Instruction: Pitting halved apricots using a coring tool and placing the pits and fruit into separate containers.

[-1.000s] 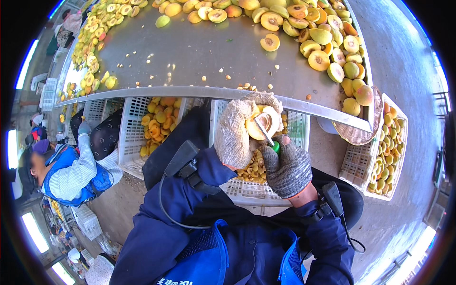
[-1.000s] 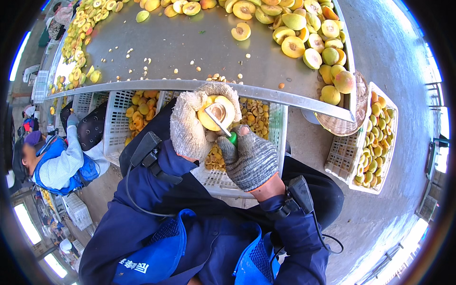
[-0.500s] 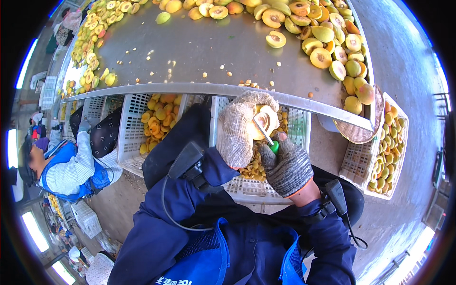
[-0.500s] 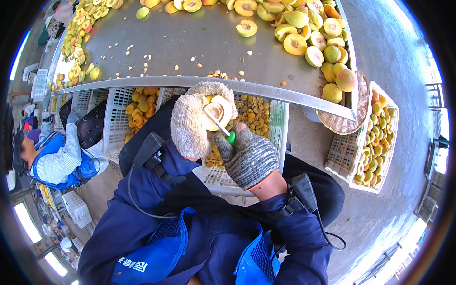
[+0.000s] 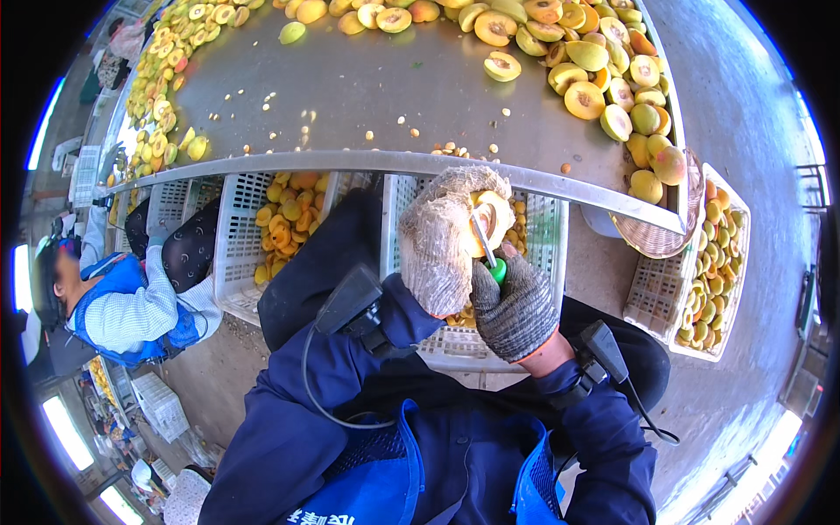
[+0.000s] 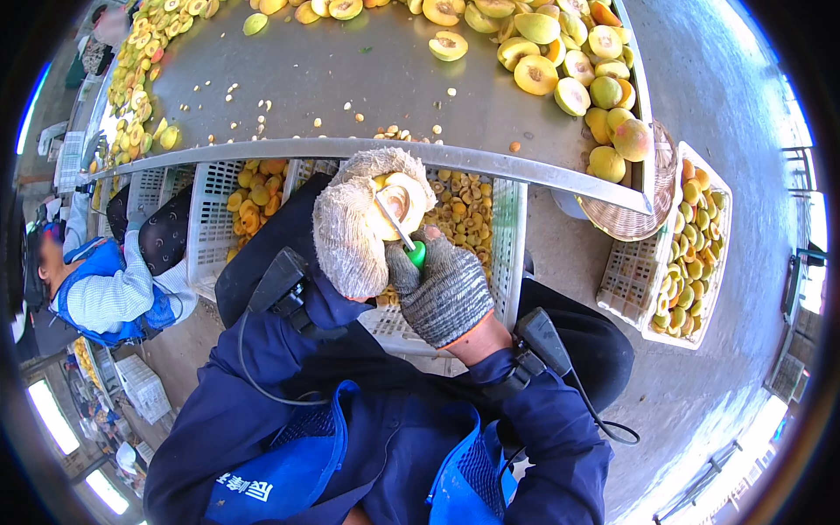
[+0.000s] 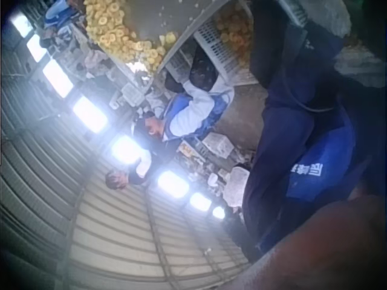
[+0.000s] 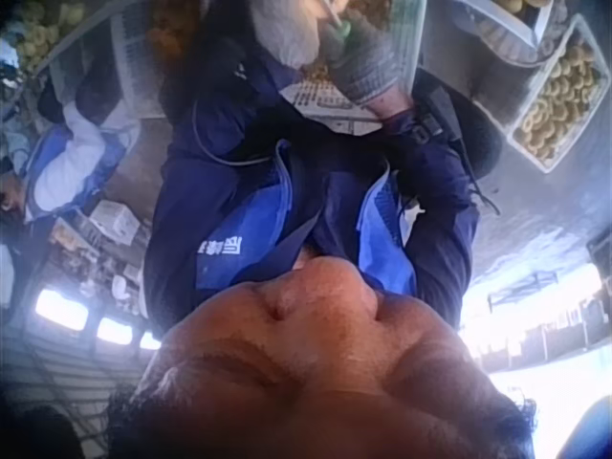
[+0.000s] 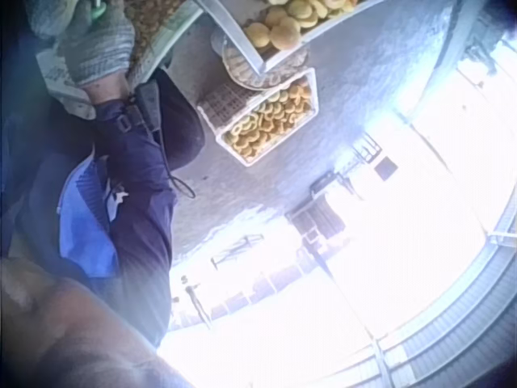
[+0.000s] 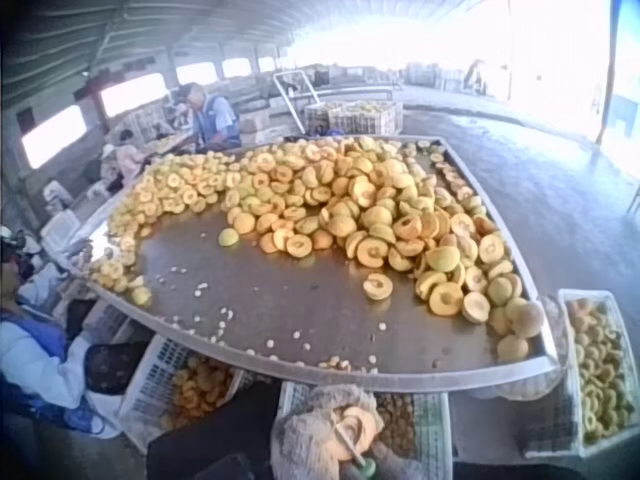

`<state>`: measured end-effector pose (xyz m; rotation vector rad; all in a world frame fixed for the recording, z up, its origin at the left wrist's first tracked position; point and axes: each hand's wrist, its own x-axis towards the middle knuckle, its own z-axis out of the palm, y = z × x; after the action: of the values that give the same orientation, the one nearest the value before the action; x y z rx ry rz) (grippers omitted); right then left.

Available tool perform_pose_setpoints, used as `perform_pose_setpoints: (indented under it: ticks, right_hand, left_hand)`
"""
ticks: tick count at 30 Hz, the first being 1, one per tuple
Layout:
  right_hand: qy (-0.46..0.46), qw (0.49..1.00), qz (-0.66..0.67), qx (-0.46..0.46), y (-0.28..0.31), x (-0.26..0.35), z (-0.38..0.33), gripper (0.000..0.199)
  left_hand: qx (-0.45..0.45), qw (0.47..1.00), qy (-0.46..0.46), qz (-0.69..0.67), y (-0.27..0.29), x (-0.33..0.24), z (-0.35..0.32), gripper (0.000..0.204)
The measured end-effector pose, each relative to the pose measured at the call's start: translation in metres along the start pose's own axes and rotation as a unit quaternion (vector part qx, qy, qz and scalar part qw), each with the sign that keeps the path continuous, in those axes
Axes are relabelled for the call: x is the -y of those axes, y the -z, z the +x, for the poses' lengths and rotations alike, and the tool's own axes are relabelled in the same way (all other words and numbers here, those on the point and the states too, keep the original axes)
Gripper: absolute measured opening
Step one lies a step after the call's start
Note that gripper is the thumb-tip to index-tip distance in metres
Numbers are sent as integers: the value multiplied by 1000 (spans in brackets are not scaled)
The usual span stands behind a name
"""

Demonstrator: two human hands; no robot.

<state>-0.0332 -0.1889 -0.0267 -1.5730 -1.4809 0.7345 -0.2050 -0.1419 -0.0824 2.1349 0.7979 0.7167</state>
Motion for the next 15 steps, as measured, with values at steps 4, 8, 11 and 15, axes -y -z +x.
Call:
perform_pose_setpoints:
  ticks: [4, 8, 11, 15]
  right_hand:
    - [-92, 992, -30, 84, 12, 0, -1, 23]
    - [-54, 994, -77, 54, 12, -3, -3, 29]
    - [-63, 992, -29, 107, 20, 2, 1, 26]
    - [-277, 918, 234, 163, 26, 6, 1, 25]
  left_hand:
    - [31, 999, -13, 10, 21, -5, 6, 50]
    - [29, 1000, 2, -8, 39, -10, 44, 40]
    - [111, 988, 41, -95, 53, -18, 98, 35]
    - [108, 911, 165, -362, 43, -38, 114, 38]
